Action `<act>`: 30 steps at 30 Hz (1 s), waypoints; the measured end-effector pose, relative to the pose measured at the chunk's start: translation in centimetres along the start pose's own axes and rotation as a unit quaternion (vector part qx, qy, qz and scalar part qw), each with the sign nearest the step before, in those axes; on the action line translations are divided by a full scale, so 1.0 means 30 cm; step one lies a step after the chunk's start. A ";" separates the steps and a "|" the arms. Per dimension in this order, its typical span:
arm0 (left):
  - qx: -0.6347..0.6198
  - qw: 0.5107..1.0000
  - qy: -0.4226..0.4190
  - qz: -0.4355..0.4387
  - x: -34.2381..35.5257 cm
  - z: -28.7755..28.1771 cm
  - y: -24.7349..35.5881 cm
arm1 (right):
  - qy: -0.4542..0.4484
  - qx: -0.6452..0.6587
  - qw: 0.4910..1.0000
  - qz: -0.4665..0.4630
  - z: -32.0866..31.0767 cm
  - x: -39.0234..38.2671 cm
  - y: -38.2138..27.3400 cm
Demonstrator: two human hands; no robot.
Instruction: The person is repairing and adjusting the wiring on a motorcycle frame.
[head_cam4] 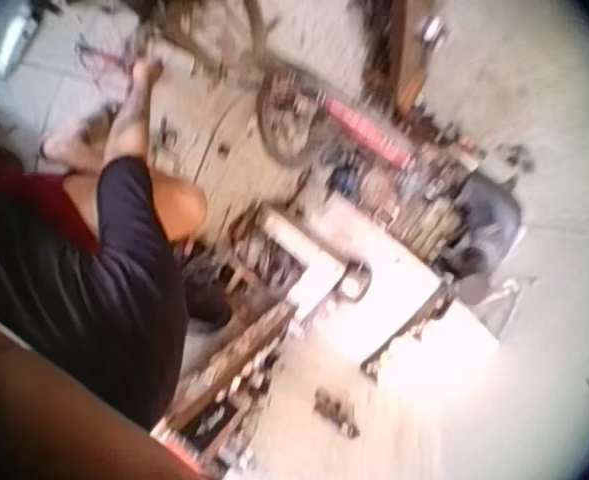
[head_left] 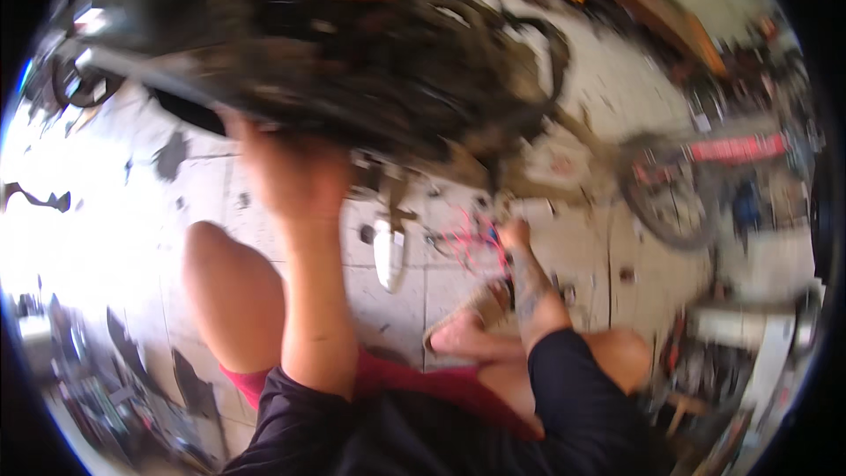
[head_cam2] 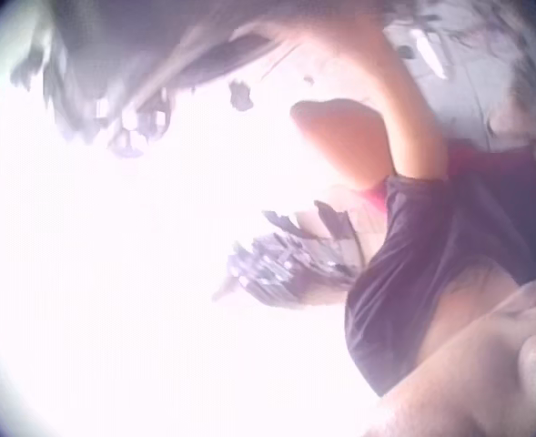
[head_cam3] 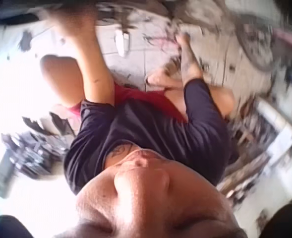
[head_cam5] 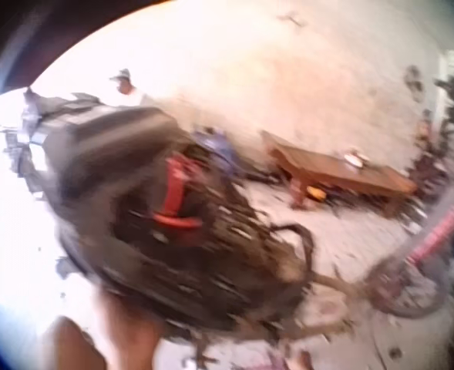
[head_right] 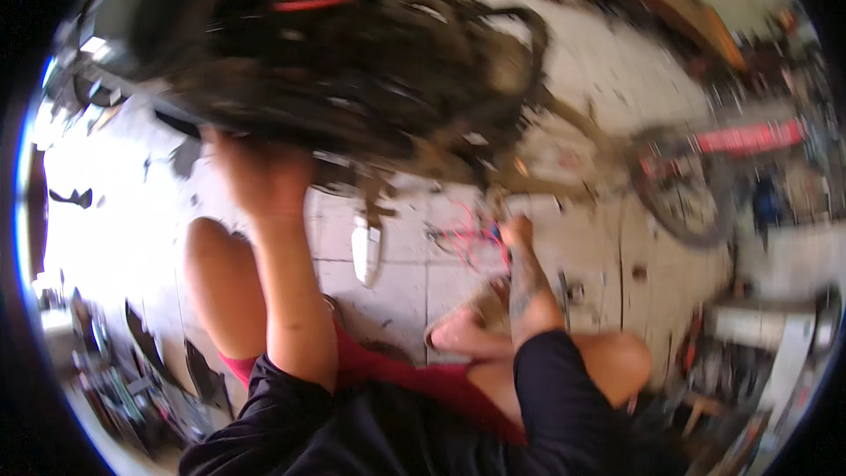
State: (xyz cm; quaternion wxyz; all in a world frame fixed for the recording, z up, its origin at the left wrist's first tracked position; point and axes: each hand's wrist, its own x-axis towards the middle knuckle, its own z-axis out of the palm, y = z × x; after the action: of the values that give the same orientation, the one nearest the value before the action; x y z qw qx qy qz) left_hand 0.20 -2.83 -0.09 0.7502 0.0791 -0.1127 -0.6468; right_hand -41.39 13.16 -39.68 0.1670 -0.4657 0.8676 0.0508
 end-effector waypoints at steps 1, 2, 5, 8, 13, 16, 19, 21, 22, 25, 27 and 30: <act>-0.071 0.986 -0.139 -0.064 -0.008 -0.018 0.007 | 0.016 0.058 0.997 0.054 0.019 -0.007 -0.037; 0.036 0.999 0.035 -0.004 -0.013 -0.006 0.010 | 0.016 0.082 0.997 -0.001 0.040 -0.055 -0.157; 0.078 0.995 0.069 -0.004 -0.076 -0.038 -0.067 | -0.011 0.077 0.994 0.071 0.041 -0.071 -0.164; 0.000 0.998 -0.041 0.042 -0.092 -0.010 -0.058 | 0.032 0.078 0.994 0.075 0.049 -0.030 -0.202; 0.066 0.996 0.030 -0.060 -0.060 -0.076 -0.088 | 0.023 0.082 0.995 0.059 -0.004 -0.055 -0.209; -0.025 0.996 -0.057 -0.062 -0.055 -0.088 -0.069 | 0.001 0.006 0.996 0.087 -0.117 -0.150 -0.303; -0.078 0.991 -0.100 -0.039 -0.049 -0.060 -0.064 | -0.024 -0.062 0.996 0.061 -0.216 -0.165 -0.261; -0.094 0.990 -0.097 -0.036 -0.047 -0.038 -0.057 | -0.074 -0.072 0.994 -0.027 -0.296 -0.168 -0.226; -0.066 0.995 -0.070 -0.035 -0.044 -0.029 -0.055 | -0.100 -0.076 0.990 -0.071 -0.337 -0.172 -0.211; -0.056 0.996 -0.046 -0.057 -0.032 -0.016 -0.038 | -0.176 -0.078 0.961 -0.199 -0.440 -0.199 -0.182; -0.075 0.993 -0.048 -0.078 -0.025 -0.010 -0.025 | -0.195 -0.082 0.949 -0.232 -0.499 -0.235 -0.190; -0.100 0.988 -0.041 -0.106 -0.026 -0.015 -0.020 | -0.386 -0.178 0.897 -0.123 -0.605 -0.377 -0.292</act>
State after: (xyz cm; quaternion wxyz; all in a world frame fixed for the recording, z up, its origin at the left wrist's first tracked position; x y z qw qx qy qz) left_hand -0.37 -2.17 -0.72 0.6763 -0.0114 -0.0692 -0.7333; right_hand -32.80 12.77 -18.23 0.4082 -0.5345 0.6468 0.3596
